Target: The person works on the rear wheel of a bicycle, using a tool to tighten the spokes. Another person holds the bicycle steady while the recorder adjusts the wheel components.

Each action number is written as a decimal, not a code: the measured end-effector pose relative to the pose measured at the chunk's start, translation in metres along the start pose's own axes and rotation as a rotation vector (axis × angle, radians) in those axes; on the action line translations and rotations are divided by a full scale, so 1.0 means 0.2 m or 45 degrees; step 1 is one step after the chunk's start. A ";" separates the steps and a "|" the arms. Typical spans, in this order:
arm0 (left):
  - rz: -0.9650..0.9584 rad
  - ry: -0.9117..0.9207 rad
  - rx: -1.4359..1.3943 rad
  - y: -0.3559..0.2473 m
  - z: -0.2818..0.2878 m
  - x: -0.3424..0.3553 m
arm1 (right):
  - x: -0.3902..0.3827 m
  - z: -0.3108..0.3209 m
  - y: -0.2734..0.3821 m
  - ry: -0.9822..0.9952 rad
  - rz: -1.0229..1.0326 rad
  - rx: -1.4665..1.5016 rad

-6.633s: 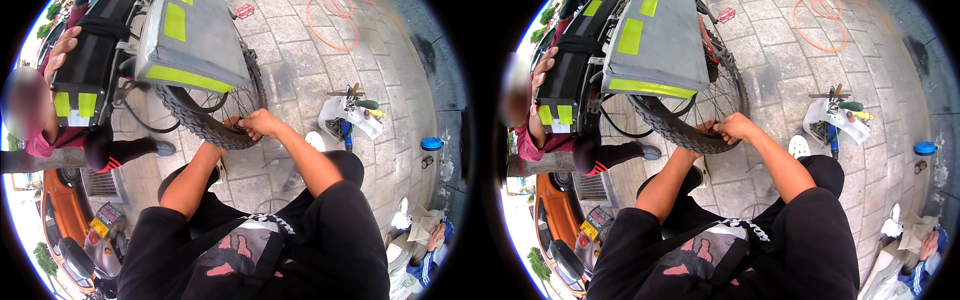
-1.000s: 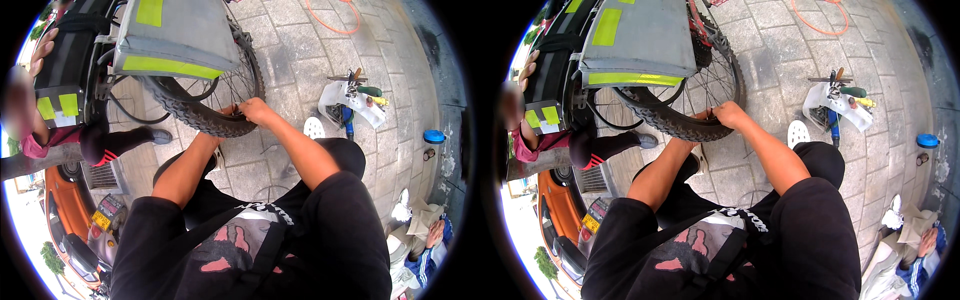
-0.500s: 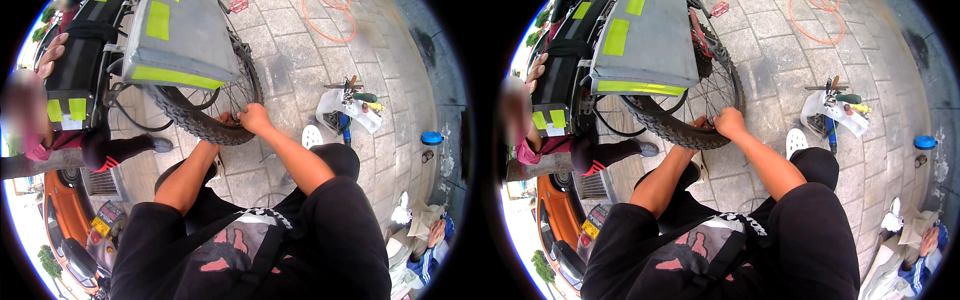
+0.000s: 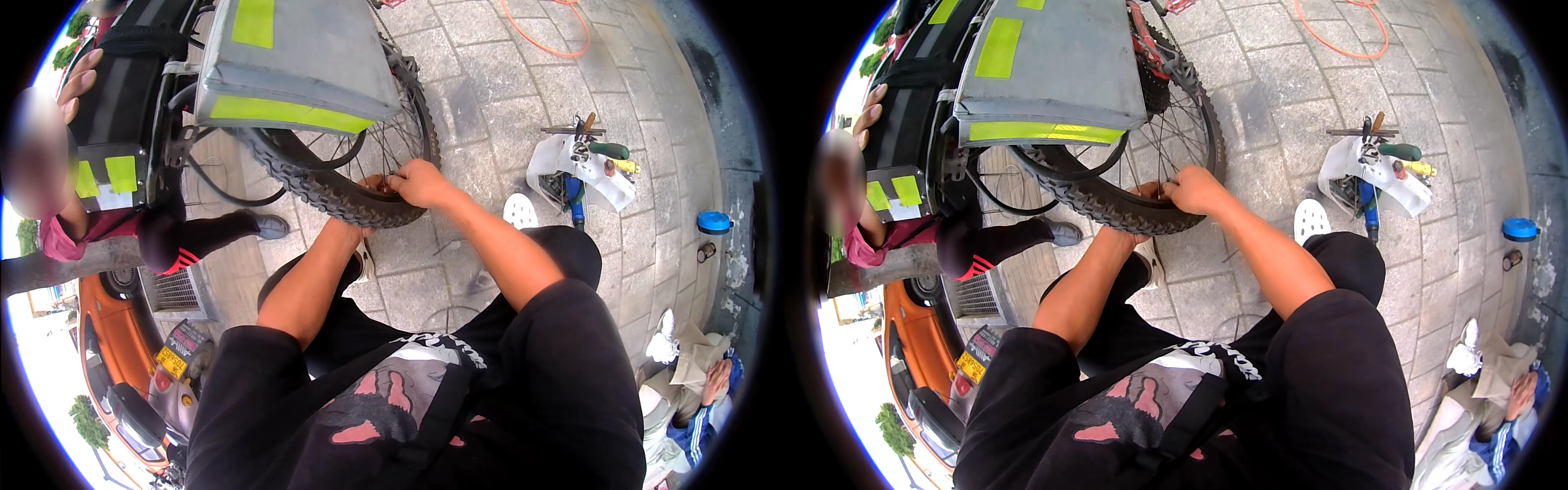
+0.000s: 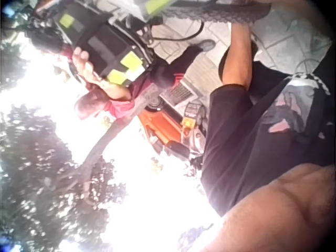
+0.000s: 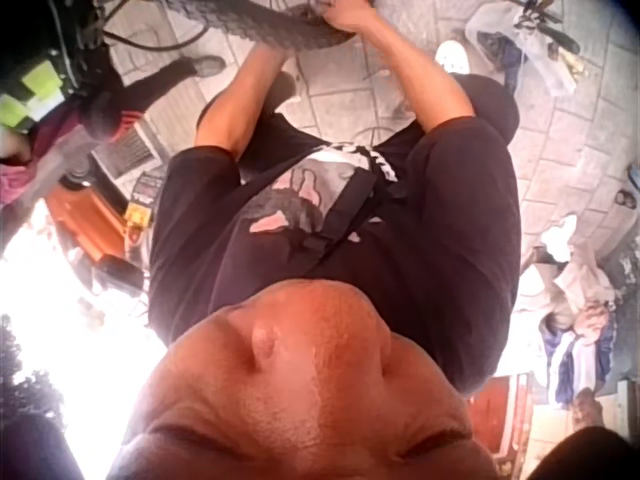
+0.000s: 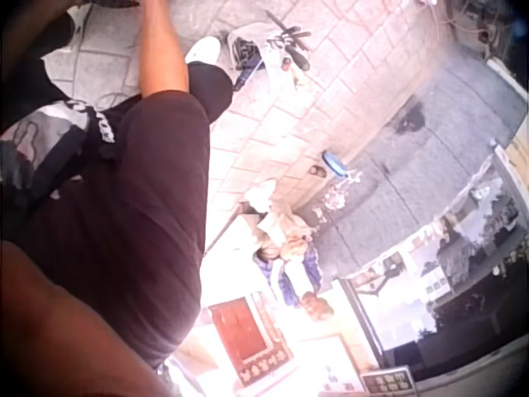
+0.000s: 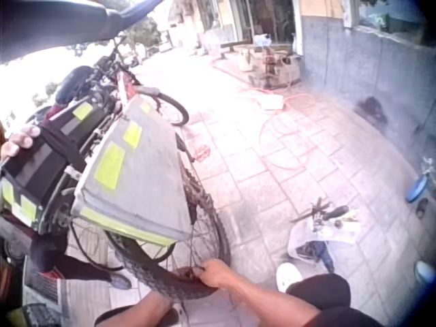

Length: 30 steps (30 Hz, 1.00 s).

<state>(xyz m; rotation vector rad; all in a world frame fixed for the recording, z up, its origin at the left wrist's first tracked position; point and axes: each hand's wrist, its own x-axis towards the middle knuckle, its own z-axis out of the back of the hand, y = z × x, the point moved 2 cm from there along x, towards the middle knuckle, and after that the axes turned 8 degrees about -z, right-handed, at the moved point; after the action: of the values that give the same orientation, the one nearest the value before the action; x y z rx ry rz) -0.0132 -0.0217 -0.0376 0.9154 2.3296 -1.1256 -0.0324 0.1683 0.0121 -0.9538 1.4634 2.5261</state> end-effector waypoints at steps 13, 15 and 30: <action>-0.063 -0.198 0.130 -0.07 -0.17 -0.06 | 0.04 -0.03 -0.19 0.070 -0.421 0.806; -0.097 -0.162 0.170 -0.09 -0.20 -0.06 | 0.06 -0.04 -0.21 0.054 -0.405 0.713; -0.046 0.040 -0.044 -0.11 -0.25 -0.12 | 0.01 0.05 -0.04 0.203 -0.374 0.759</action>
<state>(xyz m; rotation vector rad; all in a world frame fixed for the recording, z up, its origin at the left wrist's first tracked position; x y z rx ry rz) -0.0144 -0.0010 0.0177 0.8879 2.3923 -1.0892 -0.0365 0.1799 0.0081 -1.1568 1.8038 1.6888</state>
